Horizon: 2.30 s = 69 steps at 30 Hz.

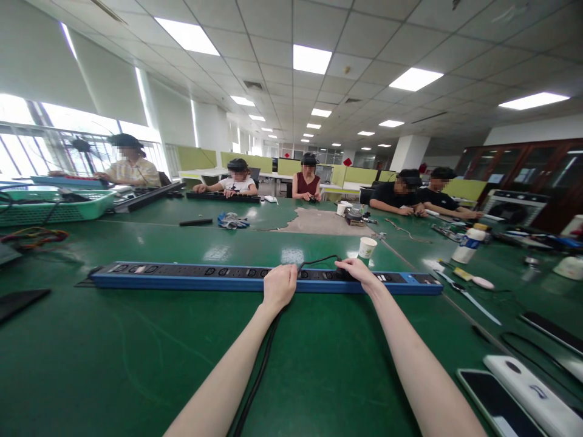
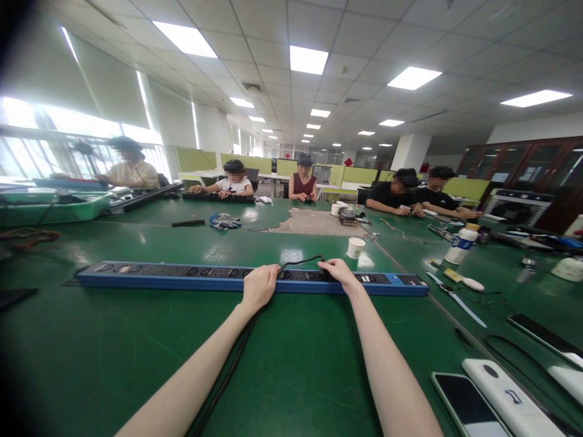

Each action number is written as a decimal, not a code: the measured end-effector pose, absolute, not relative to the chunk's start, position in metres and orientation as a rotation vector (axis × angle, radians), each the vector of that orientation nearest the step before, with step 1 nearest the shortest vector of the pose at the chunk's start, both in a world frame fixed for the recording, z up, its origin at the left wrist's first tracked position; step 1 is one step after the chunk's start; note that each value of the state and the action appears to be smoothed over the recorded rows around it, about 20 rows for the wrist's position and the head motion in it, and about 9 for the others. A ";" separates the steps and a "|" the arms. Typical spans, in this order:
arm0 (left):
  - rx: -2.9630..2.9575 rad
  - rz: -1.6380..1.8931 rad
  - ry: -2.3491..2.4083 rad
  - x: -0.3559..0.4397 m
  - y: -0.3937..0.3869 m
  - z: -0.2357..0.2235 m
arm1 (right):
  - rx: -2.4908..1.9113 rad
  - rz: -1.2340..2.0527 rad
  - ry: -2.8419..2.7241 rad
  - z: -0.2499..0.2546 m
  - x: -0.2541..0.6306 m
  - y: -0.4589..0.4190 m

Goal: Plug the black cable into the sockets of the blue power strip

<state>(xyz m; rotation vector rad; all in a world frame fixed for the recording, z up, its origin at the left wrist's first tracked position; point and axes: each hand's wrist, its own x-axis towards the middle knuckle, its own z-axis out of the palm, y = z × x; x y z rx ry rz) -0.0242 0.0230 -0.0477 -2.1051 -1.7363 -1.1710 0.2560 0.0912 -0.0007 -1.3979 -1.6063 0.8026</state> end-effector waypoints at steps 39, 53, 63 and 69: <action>-2.110 -1.161 -1.747 -0.026 0.022 -0.046 | -1.327 0.921 -1.909 0.074 0.373 0.018; -2.119 -1.150 -1.753 -0.025 0.022 -0.046 | -1.771 0.441 -1.925 0.058 0.358 0.034; -2.118 -1.142 -1.741 -0.026 0.022 -0.046 | -1.784 0.439 -1.883 0.052 0.356 0.031; -2.125 -1.153 -1.730 -0.025 0.023 -0.047 | -1.855 0.116 -1.864 0.045 0.341 0.037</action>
